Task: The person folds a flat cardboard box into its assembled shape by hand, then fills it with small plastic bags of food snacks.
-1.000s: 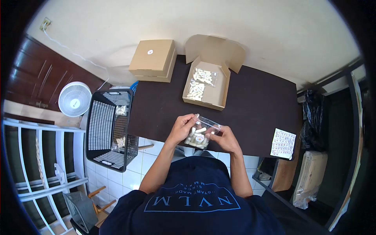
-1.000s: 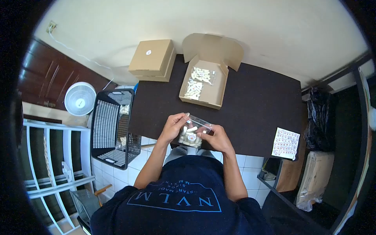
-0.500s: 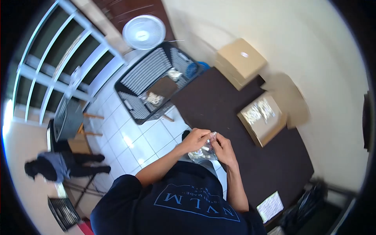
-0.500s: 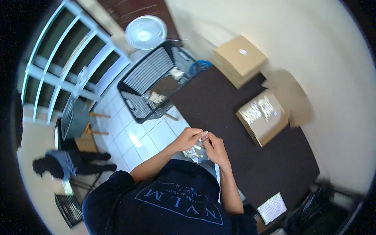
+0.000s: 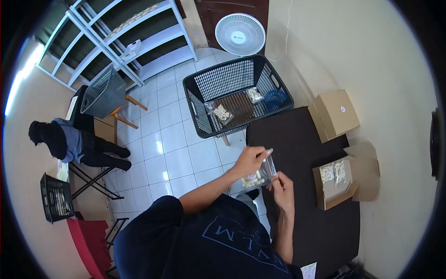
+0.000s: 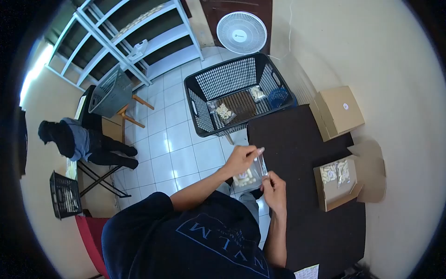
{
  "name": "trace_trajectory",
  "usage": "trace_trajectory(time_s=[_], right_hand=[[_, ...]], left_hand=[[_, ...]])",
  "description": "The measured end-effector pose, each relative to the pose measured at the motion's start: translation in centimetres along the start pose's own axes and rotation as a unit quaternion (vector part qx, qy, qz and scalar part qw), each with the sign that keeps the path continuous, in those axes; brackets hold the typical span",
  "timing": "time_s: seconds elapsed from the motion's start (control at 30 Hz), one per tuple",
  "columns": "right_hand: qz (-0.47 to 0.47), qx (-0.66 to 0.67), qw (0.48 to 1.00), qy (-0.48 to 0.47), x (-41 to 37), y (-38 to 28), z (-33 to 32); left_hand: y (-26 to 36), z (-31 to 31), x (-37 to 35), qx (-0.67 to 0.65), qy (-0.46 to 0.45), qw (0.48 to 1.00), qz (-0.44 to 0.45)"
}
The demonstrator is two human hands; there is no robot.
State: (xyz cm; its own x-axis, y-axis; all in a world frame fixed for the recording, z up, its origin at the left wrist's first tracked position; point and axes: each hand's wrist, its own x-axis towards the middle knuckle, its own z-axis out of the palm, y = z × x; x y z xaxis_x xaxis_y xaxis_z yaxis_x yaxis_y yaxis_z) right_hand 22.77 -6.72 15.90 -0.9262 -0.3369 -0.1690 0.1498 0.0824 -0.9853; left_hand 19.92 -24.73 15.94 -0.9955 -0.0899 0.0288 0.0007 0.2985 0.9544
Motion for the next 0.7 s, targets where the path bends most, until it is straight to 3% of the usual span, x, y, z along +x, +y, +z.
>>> trace_trajectory(time_s=[0.07, 0.1, 0.13, 0.17, 0.3, 0.37, 0.43, 0.47, 0.5, 0.53, 0.57, 0.63, 0.7], right_hand=[[-0.017, -0.004, 1.0, 0.018, 0.0, -1.3, 0.4], [-0.036, 0.052, 0.997, 0.033, -0.2, -1.6, 0.6], [-0.05, 0.082, 0.994, 0.051, -0.7, -1.9, 0.4], [-0.07, 0.112, 0.989, 0.069, -0.9, -2.3, 0.2], [-0.061, 0.002, 0.983, 0.174, -0.4, -3.6, 3.3], [-0.043, 0.028, 0.982, 0.18, 0.4, -4.3, 6.4], [-0.099, 0.118, 0.981, 0.115, 1.4, -2.4, 8.2], [-0.014, 0.166, 0.98, 0.108, 1.2, -2.1, 8.4], [-0.017, 0.165, 0.977, 0.131, 1.0, -1.9, 8.8], [-0.007, 0.203, 0.967, 0.155, 0.8, -1.3, 9.2], [0.001, 0.242, 0.953, 0.18, 0.3, -0.7, 9.5], [0.013, 0.283, 0.934, 0.22, -1.0, 0.2, 9.3], [0.117, 0.308, 0.92, 0.21, -2.8, 0.9, 9.4]], left_hand=[[-1.6, -0.4, 1.2, -0.013, 0.056, 0.998, 0.034], [-4.7, 0.6, 2.4, -0.094, 0.198, 0.966, 0.134], [-3.5, -2.5, 3.1, -0.21, 0.127, 0.966, -0.087], [-4.5, -4.2, 4.5, -0.223, 0.154, 0.956, -0.113], [-0.6, -6.5, 5.4, -0.329, 0.034, 0.935, -0.128], [-0.8, -6.1, 5.1, -0.38, -0.006, 0.913, -0.151], [-0.8, -5.5, 4.5, -0.427, -0.049, 0.886, -0.176], [-0.8, -5.1, 3.8, -0.456, -0.067, 0.869, -0.179], [-0.8, -4.8, 3.3, -0.484, -0.087, 0.852, -0.182], [-1.3, -5.4, 2.7, -0.414, -0.176, 0.877, -0.17], [-2.3, -5.1, 1.8, -0.331, -0.202, 0.917, -0.098], [-3.0, -5.8, 0.7, -0.215, -0.356, 0.897, -0.147], [-5.0, -5.4, -0.7, -0.218, -0.379, 0.883, -0.173]])
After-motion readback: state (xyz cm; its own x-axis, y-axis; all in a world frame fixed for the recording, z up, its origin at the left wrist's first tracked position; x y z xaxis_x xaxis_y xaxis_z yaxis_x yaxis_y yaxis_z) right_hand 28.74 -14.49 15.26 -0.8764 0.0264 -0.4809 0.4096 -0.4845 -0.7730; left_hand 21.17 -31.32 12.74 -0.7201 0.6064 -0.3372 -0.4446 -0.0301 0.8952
